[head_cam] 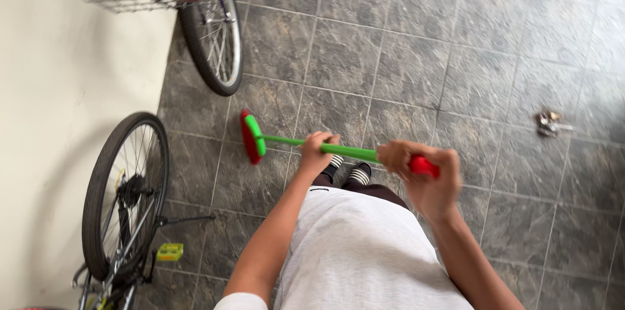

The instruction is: The person sweeps the floor using a broom, pushing debris along the tiled surface and navigating around several bicycles.

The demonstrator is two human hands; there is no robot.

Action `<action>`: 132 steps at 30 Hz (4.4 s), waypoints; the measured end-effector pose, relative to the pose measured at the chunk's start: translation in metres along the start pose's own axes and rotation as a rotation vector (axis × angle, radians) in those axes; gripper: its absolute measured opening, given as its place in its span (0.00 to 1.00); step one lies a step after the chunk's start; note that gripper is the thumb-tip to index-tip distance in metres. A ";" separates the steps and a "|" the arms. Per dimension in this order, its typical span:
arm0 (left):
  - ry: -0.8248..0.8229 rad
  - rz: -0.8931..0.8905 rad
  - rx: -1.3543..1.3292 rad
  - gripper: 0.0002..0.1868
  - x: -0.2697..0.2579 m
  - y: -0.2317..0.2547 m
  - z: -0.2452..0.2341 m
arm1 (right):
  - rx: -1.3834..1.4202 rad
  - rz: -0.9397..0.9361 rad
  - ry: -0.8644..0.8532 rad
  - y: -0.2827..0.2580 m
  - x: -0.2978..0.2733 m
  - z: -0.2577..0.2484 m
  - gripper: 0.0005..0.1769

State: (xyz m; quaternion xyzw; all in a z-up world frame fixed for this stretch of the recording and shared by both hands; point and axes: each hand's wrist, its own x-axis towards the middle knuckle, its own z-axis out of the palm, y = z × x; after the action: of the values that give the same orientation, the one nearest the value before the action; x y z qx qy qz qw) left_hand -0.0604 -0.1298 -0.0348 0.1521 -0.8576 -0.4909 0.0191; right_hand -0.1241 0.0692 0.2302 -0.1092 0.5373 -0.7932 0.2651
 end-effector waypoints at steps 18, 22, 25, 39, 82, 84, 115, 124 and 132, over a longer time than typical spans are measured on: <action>-0.707 0.381 -0.009 0.24 0.035 0.189 0.060 | -0.315 -0.280 0.110 -0.109 -0.097 0.001 0.28; -0.680 0.404 0.016 0.27 0.016 0.201 0.045 | -0.190 -0.280 -0.136 -0.108 -0.128 -0.059 0.45; -0.670 0.355 0.105 0.24 0.011 0.193 0.034 | -0.040 -0.333 -0.038 -0.081 -0.138 -0.086 0.47; -0.519 -0.001 0.168 0.12 0.011 0.072 0.069 | 0.220 -0.162 0.306 -0.012 -0.065 -0.095 0.33; -0.699 -0.030 0.451 0.14 0.014 0.174 0.231 | 0.324 -0.199 0.411 -0.060 -0.136 -0.279 0.27; -0.713 -0.008 0.346 0.07 0.009 0.159 0.241 | 0.301 -0.155 0.406 -0.053 -0.140 -0.281 0.27; -0.881 0.703 -0.050 0.21 0.050 0.338 0.277 | -0.368 -0.358 0.237 -0.232 -0.161 -0.188 0.35; -0.786 0.428 0.030 0.05 0.128 0.285 0.151 | 0.181 -0.544 0.169 -0.148 -0.080 -0.235 0.39; -0.609 0.177 0.328 0.16 0.192 0.117 0.093 | 0.352 -0.312 0.432 -0.034 0.062 -0.193 0.30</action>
State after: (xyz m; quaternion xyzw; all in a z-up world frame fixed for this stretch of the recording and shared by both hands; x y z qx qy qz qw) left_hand -0.2884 -0.0506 -0.0060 -0.0749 -0.9012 -0.3659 -0.2198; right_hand -0.2750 0.1985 0.1774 0.0282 0.4125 -0.9099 0.0349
